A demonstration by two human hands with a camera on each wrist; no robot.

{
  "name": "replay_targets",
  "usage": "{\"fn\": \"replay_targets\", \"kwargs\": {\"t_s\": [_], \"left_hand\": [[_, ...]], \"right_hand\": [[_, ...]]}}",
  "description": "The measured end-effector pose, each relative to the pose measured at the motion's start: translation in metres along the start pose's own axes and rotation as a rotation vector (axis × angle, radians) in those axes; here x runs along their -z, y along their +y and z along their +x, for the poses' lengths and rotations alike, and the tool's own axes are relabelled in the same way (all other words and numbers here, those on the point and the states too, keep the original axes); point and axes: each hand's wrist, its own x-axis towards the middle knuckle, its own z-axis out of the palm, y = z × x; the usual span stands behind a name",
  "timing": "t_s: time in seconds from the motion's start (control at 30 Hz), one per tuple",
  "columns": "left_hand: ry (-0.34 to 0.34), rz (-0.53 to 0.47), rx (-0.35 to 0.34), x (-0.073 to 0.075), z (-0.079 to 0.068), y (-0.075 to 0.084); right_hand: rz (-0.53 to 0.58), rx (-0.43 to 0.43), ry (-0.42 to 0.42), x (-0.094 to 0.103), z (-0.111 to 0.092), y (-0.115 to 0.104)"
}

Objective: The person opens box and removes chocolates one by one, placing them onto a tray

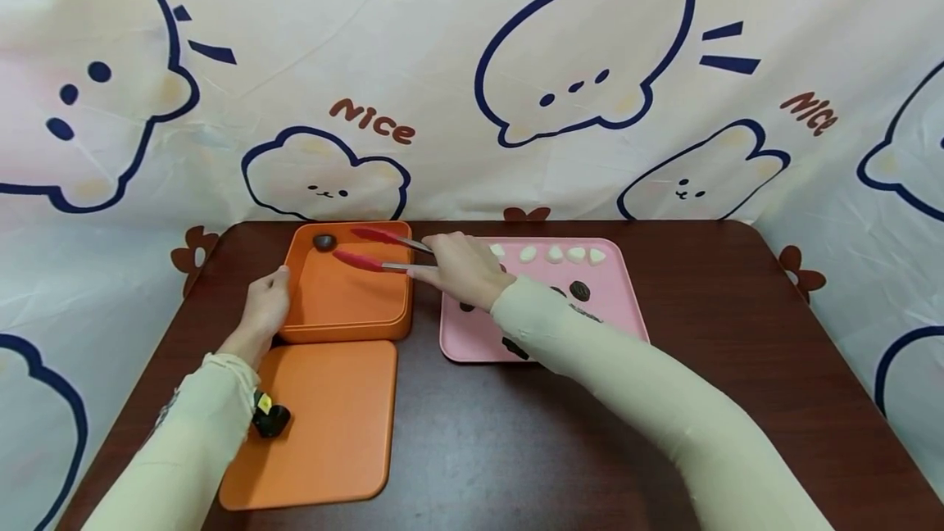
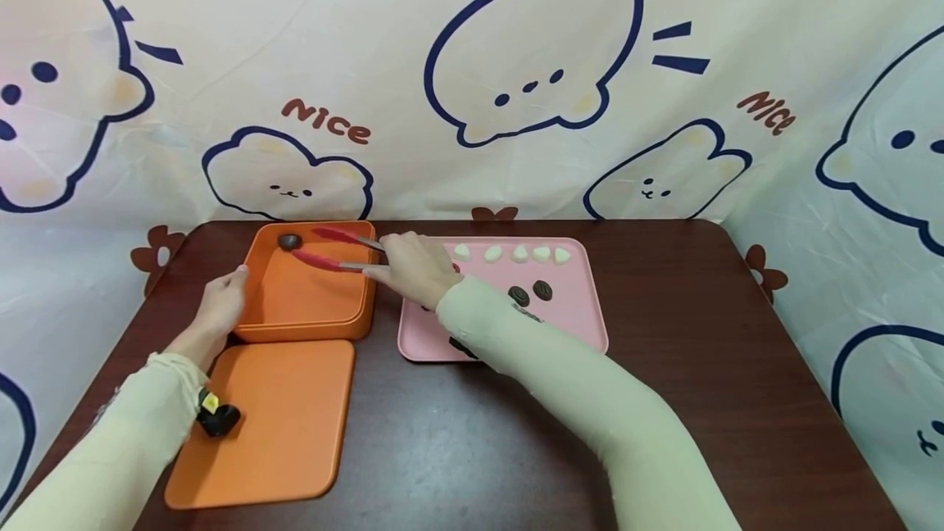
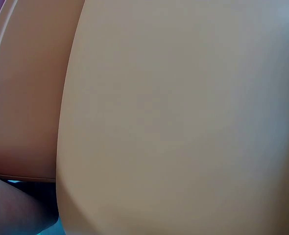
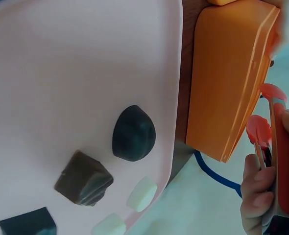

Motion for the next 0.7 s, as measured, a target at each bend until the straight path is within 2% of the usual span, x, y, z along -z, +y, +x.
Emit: {"fn": "replay_targets", "kwargs": {"t_s": [0.23,0.4,0.7], "left_hand": [[-0.002,-0.006,-0.004,0.000,0.000,0.000],[-0.008,0.008,0.013,0.001,-0.001,0.000],[0.019,0.015,0.018,0.001,0.000,0.001]], "right_hand": [[-0.153,0.057,0.033,-0.005,0.017,-0.014],[-0.282,0.099,0.025,-0.008,0.029,-0.028],[-0.416,0.146,0.038,-0.017,0.043,-0.043]]}}
